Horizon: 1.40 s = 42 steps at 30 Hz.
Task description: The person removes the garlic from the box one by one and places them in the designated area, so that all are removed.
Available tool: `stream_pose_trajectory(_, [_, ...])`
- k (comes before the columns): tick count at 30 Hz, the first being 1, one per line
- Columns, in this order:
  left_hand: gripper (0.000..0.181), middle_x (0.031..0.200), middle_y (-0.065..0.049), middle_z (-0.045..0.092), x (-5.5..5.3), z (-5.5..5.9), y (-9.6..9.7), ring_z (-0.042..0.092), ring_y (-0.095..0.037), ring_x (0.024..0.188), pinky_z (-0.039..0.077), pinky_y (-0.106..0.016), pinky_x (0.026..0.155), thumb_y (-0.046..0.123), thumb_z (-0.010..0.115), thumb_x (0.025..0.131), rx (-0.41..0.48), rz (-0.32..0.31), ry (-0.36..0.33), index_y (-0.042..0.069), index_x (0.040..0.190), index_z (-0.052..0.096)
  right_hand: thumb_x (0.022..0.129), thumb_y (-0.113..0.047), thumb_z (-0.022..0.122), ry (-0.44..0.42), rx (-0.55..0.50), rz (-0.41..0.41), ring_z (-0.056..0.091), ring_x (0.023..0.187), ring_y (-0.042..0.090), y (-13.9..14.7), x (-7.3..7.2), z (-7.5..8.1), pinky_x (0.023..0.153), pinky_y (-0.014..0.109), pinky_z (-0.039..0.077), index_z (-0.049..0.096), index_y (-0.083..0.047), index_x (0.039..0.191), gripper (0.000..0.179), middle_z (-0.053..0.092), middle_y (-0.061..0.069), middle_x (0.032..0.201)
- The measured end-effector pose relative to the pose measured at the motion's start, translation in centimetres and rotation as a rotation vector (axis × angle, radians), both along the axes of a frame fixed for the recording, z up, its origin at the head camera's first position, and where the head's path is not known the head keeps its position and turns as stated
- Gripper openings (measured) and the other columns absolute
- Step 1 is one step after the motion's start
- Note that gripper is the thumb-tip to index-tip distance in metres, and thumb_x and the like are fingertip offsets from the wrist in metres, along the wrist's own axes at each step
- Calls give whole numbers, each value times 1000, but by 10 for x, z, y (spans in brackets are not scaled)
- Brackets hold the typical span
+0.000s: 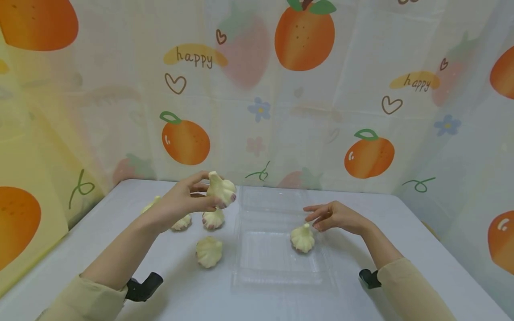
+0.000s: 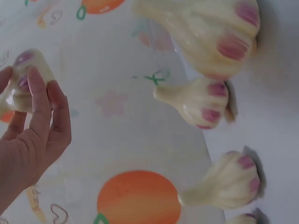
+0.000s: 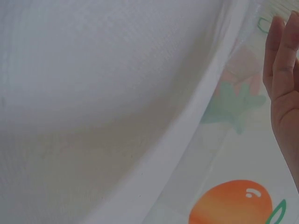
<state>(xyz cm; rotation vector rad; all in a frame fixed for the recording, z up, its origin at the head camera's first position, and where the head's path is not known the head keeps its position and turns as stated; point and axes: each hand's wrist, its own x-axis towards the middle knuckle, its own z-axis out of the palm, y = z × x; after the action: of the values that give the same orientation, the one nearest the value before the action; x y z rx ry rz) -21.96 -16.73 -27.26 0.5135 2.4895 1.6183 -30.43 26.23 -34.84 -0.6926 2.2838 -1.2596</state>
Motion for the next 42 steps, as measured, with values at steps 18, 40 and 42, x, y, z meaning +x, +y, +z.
stream_pose_trajectory(18, [49, 130, -14, 57, -7, -21, -80, 63, -20, 112, 58, -30, 87, 23, 68, 93, -82, -52, 59, 20, 138, 48, 89, -10, 67, -1, -4, 9, 66, 109, 15, 2, -2, -1, 87, 24, 55, 71, -1, 117, 30, 40, 23, 155])
stream_pose_trajectory(40, [57, 128, -24, 56, -17, -57, -120, 67, -22, 103, 56, -28, 85, 15, 70, 87, -213, -233, -177, 5, 138, 46, 89, -10, 67, -7, -14, 8, 68, 106, 14, 2, -3, -3, 86, 24, 56, 70, 0, 118, 31, 40, 23, 155])
stream_pose_trajectory(42, [53, 127, -24, 55, -18, -61, -119, 65, -21, 100, 57, -30, 84, 14, 70, 86, -206, -242, -207, 5, 134, 50, 89, -10, 67, -6, -13, 7, 67, 106, 15, 2, -3, -3, 86, 24, 56, 70, 0, 118, 31, 40, 23, 155])
